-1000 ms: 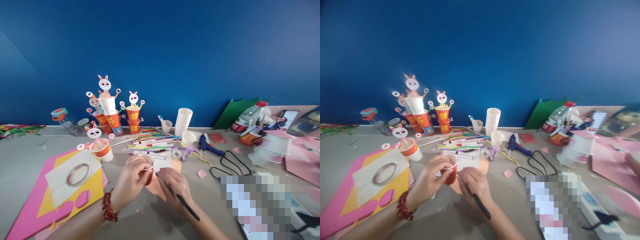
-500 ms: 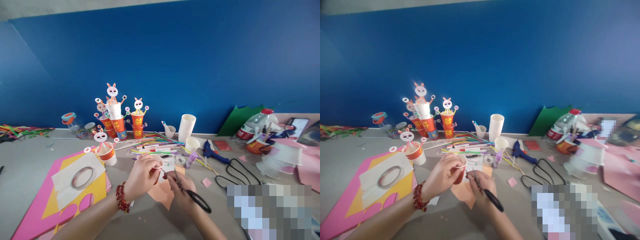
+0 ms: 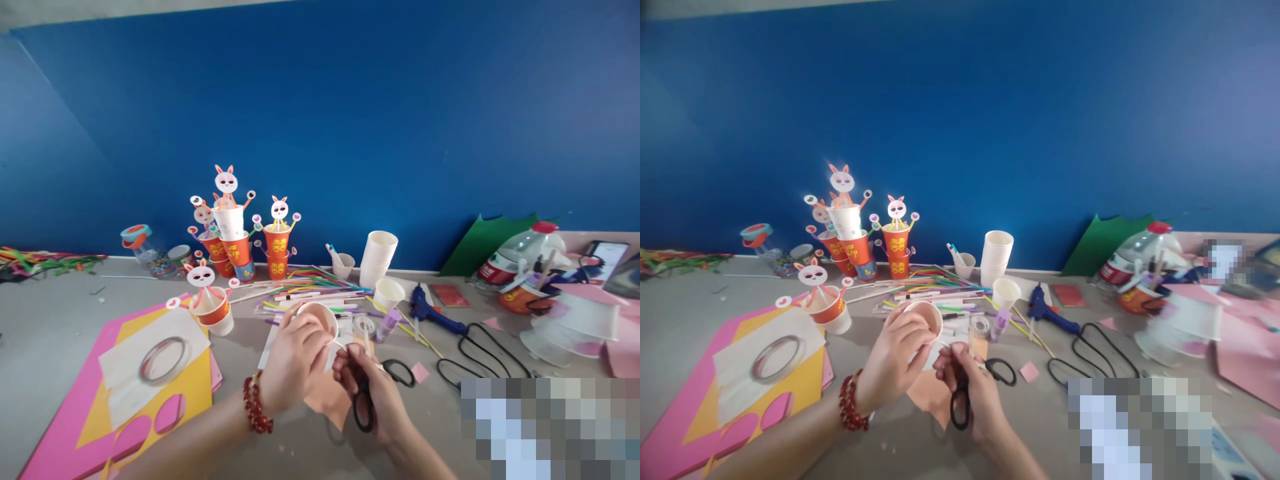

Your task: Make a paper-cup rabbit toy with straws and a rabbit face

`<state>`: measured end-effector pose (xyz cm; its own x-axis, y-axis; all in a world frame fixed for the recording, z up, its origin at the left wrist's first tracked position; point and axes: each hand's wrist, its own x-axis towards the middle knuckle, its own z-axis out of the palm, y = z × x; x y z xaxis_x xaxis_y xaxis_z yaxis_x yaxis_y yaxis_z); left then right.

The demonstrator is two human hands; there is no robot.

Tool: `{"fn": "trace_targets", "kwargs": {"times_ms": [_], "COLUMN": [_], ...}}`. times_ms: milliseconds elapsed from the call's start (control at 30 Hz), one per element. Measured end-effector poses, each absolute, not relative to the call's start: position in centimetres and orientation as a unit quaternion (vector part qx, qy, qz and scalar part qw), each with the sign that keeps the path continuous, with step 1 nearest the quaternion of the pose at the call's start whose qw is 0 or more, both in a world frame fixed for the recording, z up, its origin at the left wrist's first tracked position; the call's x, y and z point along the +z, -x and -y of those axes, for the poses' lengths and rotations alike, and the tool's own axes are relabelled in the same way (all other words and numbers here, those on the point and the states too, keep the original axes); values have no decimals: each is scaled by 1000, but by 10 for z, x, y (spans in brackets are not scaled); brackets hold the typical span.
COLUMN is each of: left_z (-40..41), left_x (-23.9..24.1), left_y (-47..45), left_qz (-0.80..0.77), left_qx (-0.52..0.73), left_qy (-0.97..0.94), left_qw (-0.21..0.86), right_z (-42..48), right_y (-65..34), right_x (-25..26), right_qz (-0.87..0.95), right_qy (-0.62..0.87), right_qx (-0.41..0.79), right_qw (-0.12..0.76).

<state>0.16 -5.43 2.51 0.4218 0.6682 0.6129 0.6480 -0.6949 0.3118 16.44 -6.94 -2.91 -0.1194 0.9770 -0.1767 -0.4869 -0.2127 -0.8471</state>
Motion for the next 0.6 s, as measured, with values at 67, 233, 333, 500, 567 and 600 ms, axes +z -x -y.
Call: {"fn": "trace_targets", "kwargs": {"times_ms": [67,233,333,500,567,600], "left_z": [51,45,45,52,53,53], "left_x": [27,31,30,24,21,20], "left_y": [1,7,8,1,-2,-3], "left_qz": [-405,-437,-445,-413,-395,-389], "left_qx": [375,357,347,328,311,306], "left_qy": [-831,-800,-801,-849,-863,-867], "left_qw": [73,203,201,20,-48,-62], "right_z": [69,66,66,68,68,67], "right_y": [-169,-183,-182,-169,-164,-162], "right_x": [-27,-25,-25,-30,-32,-33], "right_qz": [414,730,752,476,344,301], "right_qy": [416,398,371,445,419,405], "right_qx": [608,279,231,538,644,677], "right_qw": [535,481,494,535,540,536]}}
